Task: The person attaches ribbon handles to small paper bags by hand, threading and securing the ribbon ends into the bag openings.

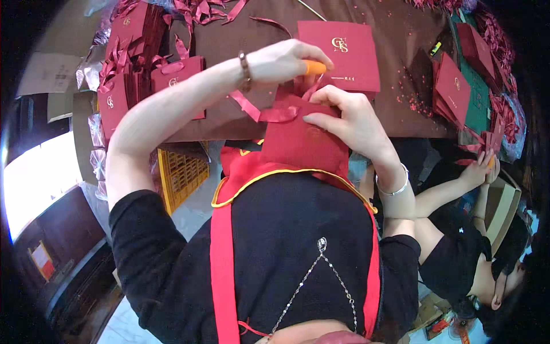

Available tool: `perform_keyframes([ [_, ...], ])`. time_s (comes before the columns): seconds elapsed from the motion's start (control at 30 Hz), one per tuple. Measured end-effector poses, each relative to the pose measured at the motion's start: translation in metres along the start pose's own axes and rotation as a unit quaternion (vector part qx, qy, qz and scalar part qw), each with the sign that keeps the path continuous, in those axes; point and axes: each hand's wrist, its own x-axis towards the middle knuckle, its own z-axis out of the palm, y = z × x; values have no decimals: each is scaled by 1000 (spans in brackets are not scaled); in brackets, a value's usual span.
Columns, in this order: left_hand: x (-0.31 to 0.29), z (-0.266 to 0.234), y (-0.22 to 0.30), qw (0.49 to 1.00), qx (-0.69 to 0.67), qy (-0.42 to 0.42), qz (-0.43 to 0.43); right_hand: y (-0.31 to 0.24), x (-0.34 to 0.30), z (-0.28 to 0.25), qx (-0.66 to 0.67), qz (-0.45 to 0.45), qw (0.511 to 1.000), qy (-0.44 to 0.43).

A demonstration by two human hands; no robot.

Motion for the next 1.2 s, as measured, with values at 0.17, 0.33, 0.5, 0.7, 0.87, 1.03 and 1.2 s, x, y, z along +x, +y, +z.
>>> perform_keyframes([
  [0.17,-25,7,-5,999,-52,17,-2,6,-8,-5,-191,-54,978,58],
  [0.33,-44,11,-15,993,-106,54,5,25,-47,-19,77,115,989,59],
  [0.5,-46,32,-36,971,-179,138,76,25,-59,-9,239,203,948,51],
  [0.7,-79,25,-51,995,-82,44,28,28,-62,-13,220,237,945,43],
  [0.87,-131,-11,-34,993,80,17,-79,35,-61,-17,248,242,936,58],
  [1.03,-172,-29,-47,988,-43,135,-54,39,-63,-16,245,243,937,64],
  [1.2,-195,-43,-50,977,-87,162,-110,41,-63,-17,255,255,930,73],
])
